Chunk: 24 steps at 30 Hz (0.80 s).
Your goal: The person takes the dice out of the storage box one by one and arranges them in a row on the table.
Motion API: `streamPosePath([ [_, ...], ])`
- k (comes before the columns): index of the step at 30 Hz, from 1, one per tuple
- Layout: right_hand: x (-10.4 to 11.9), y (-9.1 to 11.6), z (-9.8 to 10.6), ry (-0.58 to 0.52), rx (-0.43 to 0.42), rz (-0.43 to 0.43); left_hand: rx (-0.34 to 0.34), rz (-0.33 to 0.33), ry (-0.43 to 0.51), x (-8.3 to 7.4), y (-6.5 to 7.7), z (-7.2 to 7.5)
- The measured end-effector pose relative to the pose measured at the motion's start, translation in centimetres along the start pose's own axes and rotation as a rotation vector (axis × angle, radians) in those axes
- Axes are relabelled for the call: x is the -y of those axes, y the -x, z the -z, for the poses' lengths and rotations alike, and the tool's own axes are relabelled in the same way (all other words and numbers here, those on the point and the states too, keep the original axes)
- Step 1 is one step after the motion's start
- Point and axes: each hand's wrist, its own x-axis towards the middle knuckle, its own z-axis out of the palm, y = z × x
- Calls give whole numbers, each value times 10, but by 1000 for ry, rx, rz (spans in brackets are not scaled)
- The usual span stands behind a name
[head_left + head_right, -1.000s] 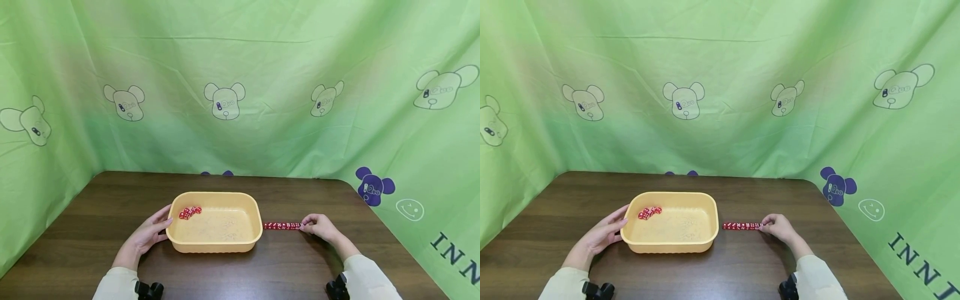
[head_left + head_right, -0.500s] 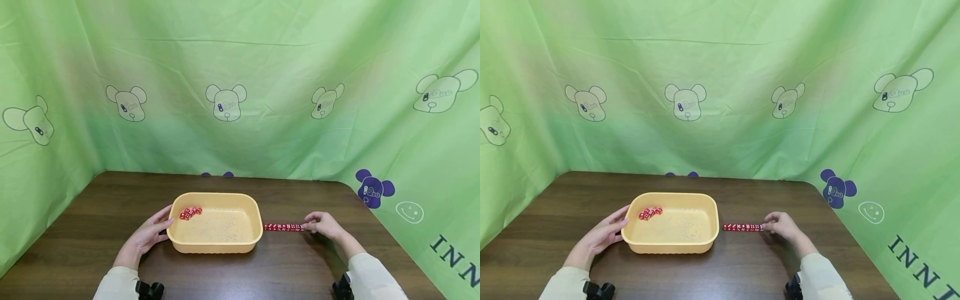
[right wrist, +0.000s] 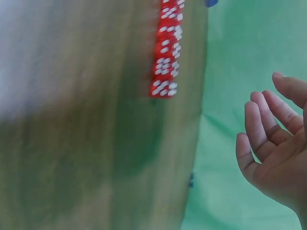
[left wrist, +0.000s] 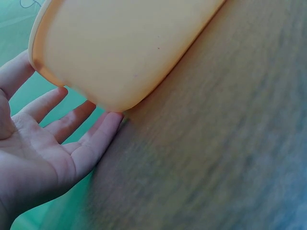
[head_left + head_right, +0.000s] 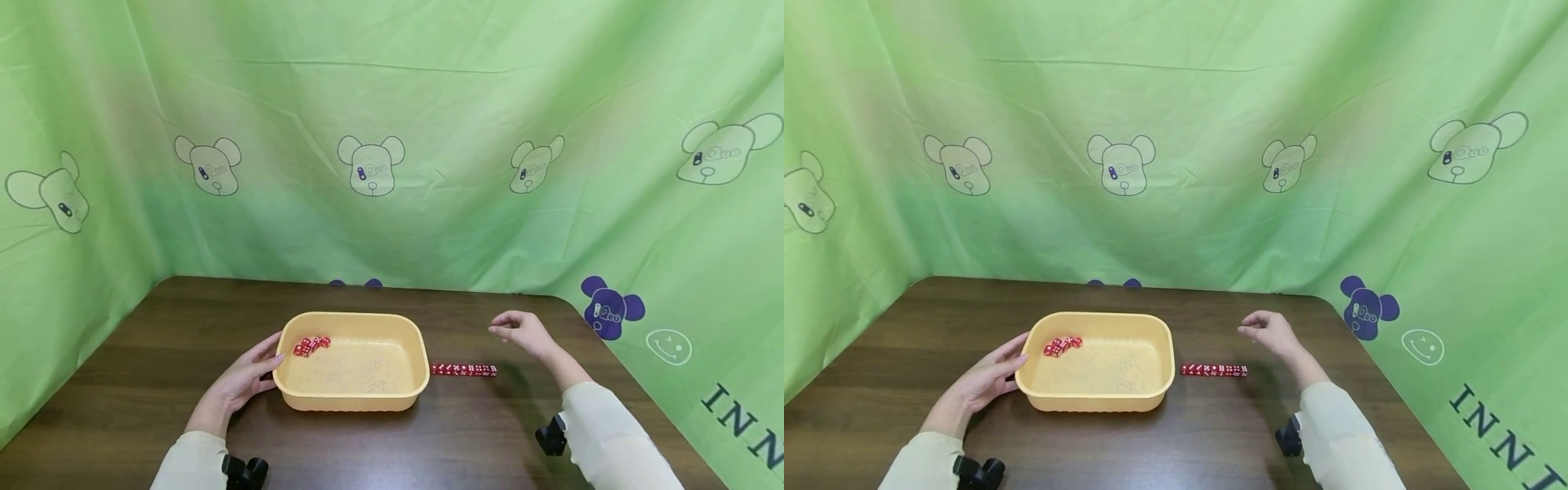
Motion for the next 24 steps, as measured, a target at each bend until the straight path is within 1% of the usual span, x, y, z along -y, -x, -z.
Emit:
streamPosePath([
  [6, 17, -13, -6, -22, 0, -5, -5, 4, -3, -1, -1, 0],
  [13, 32, -26, -19, -81, 26, 15, -12, 8, 0, 1, -2, 1],
  [19, 46, -39, -33, -64, 52, 24, -20, 7, -1, 1, -1, 1],
  [22, 54, -47, -41, -60, 59, 46, -22, 8, 5, 2, -1, 1],
  [24, 60, -51, -47, -77, 68, 65, -20, 7, 7, 2, -2, 1],
])
